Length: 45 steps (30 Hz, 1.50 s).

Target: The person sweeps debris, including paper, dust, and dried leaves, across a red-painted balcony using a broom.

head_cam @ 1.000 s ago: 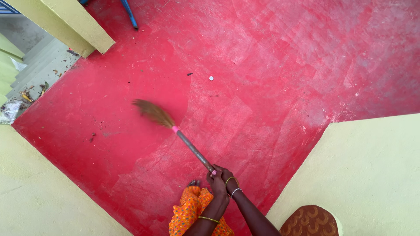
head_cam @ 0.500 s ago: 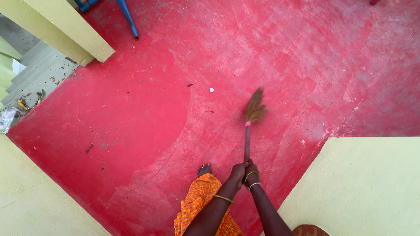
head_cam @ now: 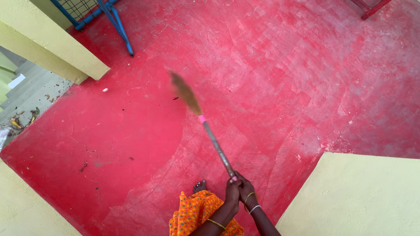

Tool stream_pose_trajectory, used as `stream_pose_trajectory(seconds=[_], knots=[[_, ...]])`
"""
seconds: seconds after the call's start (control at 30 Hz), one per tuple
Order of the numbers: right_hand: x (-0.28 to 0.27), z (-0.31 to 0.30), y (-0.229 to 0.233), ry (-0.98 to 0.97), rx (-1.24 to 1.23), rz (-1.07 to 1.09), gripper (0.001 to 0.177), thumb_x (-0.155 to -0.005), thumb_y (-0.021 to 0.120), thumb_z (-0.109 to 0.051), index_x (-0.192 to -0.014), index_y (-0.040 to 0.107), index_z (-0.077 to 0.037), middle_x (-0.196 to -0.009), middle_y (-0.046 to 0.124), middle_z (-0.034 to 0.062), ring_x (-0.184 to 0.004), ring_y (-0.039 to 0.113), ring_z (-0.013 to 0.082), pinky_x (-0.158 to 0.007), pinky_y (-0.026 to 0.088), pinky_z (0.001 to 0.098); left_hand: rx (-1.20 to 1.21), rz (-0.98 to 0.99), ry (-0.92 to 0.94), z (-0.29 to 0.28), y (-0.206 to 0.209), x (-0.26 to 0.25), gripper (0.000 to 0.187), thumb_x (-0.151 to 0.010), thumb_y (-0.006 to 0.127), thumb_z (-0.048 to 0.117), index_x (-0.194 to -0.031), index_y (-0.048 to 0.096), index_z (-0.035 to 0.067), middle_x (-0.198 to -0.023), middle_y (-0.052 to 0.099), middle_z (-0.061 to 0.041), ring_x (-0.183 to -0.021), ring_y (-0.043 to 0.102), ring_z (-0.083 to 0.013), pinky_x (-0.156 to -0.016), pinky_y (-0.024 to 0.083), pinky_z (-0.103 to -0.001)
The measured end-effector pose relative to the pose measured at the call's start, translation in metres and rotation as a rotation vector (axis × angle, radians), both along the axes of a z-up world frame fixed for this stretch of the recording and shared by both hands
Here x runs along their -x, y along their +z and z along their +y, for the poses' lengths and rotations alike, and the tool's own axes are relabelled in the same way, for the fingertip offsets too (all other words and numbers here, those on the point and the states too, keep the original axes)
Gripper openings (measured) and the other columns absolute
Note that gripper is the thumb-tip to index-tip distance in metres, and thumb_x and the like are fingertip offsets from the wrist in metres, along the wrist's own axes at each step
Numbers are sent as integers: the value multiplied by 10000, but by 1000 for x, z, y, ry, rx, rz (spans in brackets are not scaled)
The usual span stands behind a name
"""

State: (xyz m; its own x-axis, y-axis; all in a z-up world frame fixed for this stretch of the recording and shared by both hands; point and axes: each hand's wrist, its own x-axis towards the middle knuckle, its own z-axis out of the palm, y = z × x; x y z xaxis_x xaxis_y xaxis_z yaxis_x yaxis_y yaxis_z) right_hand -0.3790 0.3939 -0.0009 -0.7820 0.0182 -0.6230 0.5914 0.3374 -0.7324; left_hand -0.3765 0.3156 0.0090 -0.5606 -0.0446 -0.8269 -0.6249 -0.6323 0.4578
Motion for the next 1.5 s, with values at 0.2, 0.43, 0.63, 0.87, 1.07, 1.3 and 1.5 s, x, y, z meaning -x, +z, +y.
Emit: stream_pose_trajectory(seconds=[0.2, 0.43, 0.63, 0.87, 1.07, 1.3, 1.5], knots=[[65, 34, -25, -502, 141, 45, 496, -974, 534, -106, -1469, 530, -128, -1143, 732, 105, -920, 672, 155, -746, 574, 295, -33, -89, -524, 29, -1, 94, 283, -935, 600, 250, -1099, 613, 20, -975, 642, -115, -835, 615, -208, -687, 479, -358], [108, 9, -31, 92, -49, -191, 444, -973, 592, -158, -1416, 589, -129, -1098, 740, 130, -920, 656, 157, -805, 557, 324, -175, -34, 203, 18, -2, 95, 342, -938, 566, 191, -1162, 645, -56, -1041, 726, -159, -912, 710, -256, -801, 586, -376], [119, 23, -27, 477, -5, 11, 405, -972, 643, -202, -1370, 639, -131, -1059, 747, 151, -921, 643, 158, -856, 544, 349, 58, -129, 414, 36, -5, 95, 397, -947, 527, 112, -1330, 483, 19, -1224, 612, -194, -1108, 625, -291, -973, 520, -423], [78, 92, -10, -108, 53, -123, 420, -972, 634, -198, -1377, 569, -108, -1065, 719, 113, -926, 651, 153, -834, 532, 327, -162, -124, -181, 93, -12, 104, 366, -924, 523, 127, -1281, 537, 48, -1167, 644, -175, -1073, 640, -293, -923, 525, -420], [110, 102, -24, -346, 64, -270, 375, -999, 588, -201, -1355, 538, -93, -1033, 682, 115, -890, 624, 165, -770, 523, 341, -295, -188, -480, 110, -17, 135, 318, -931, 552, 167, -1229, 584, 64, -1100, 666, -150, -1004, 647, -277, -852, 523, -418], [136, 49, -16, 305, -20, -399, 326, -1032, 535, -204, -1329, 501, -76, -996, 640, 119, -847, 592, 179, -695, 514, 357, -111, -466, 16, 61, -20, 122, 271, -938, 585, 214, -1169, 638, 82, -1022, 691, -122, -924, 655, -258, -769, 521, -416], [217, 65, -31, 223, 375, -14, 393, -1011, 560, -79, -1398, 492, -75, -1035, 659, 91, -854, 615, 141, -687, 557, 309, 47, -90, 321, 73, -18, 209, 196, -920, 655, 165, -1077, 683, 50, -938, 704, -52, -869, 656, -171, -770, 541, -313]])
